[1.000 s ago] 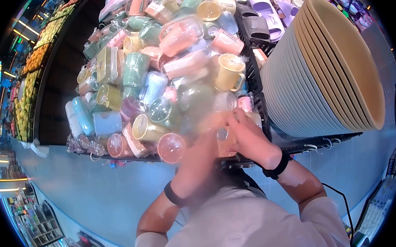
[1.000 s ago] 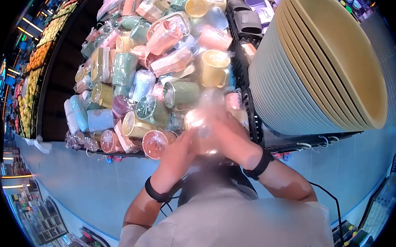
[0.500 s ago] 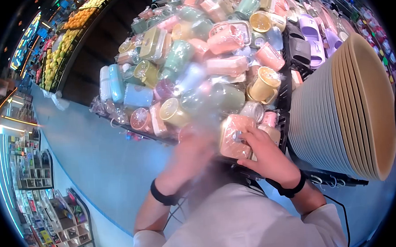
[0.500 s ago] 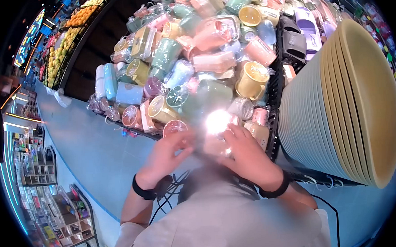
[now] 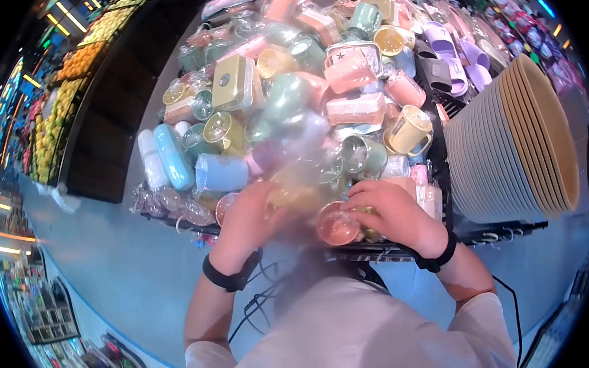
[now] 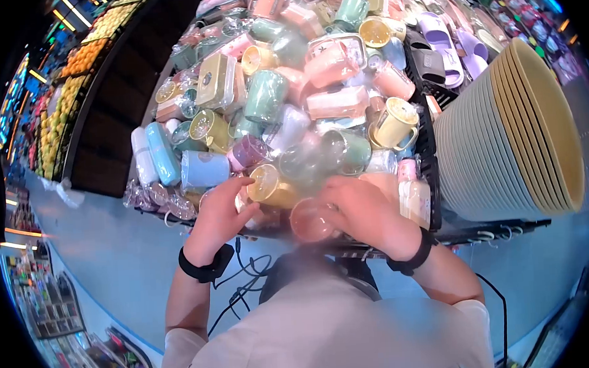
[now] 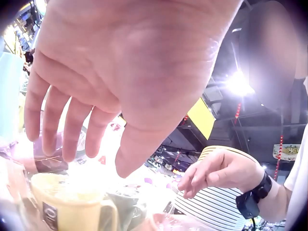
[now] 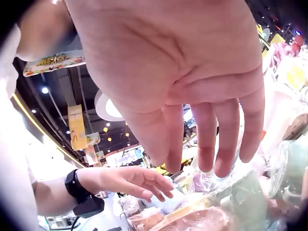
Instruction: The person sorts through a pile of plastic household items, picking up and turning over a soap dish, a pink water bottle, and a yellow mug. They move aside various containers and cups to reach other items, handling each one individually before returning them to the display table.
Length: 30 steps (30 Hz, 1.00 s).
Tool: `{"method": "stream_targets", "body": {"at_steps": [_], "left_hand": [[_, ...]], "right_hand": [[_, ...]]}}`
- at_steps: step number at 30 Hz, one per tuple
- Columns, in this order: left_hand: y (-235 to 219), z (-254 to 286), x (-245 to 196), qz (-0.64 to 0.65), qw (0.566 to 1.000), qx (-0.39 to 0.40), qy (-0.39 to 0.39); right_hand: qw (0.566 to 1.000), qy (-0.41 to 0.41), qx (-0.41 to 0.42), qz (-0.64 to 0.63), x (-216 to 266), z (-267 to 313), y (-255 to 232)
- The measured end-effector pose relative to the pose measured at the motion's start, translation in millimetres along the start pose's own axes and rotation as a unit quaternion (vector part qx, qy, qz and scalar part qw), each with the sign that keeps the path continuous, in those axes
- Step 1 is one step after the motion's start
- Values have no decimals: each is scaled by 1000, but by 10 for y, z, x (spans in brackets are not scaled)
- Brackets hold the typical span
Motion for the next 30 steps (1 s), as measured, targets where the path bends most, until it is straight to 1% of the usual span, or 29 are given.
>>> {"method": "stream_targets", "body": {"at_steps": [1,4,5,7,10,13,16,19,22,24,26,27,29,30], "left_hand": [[5,-55,61,7,1000,15,21],[87,-182,175,32,996,77,7],[126,-195,220,25,996,84,17],[203,-235,289,9,995,94,37],[121,-246,147,-38,992,107,49],[240,-297,271,-69,991,117,-5],[152,-314,196,-1,988,142,-67],[-92,-295,-5,46,984,143,-96],[-297,-202,-132,93,996,0,17],[-420,-132,-251,90,990,-67,86],[-493,-77,-356,84,984,-94,127],[-528,-57,-399,84,983,-96,136],[-552,-40,-462,126,980,-92,120],[-539,-16,-471,168,978,-85,93]], "right_hand": [[1000,-8,-18,-11,115,-78,22],[997,-30,-22,-65,328,-326,162],[997,-31,-11,-63,362,-406,248],[997,-37,11,-60,366,-553,432],[999,3,20,-32,231,-677,704],[994,43,64,-79,337,-770,703],[987,90,99,-86,394,-810,628],[991,32,-6,-127,500,-763,457],[996,68,-32,-57,679,-638,261],[992,77,-58,-74,814,-528,107],[987,66,-96,-106,872,-395,23],[983,50,-121,-129,888,-315,-22],[969,22,-163,-183,902,-180,-123],[959,13,-181,-216,901,-117,-163]]}}
Point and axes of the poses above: each hand's wrist, its own z-axis away from the middle knuckle, its own y-axis out of the palm, x = y × z, the point moved 7 cm from there along -z, towards the middle knuckle, and after that the axes turned 6 degrees about z, right-handed, at the moved point
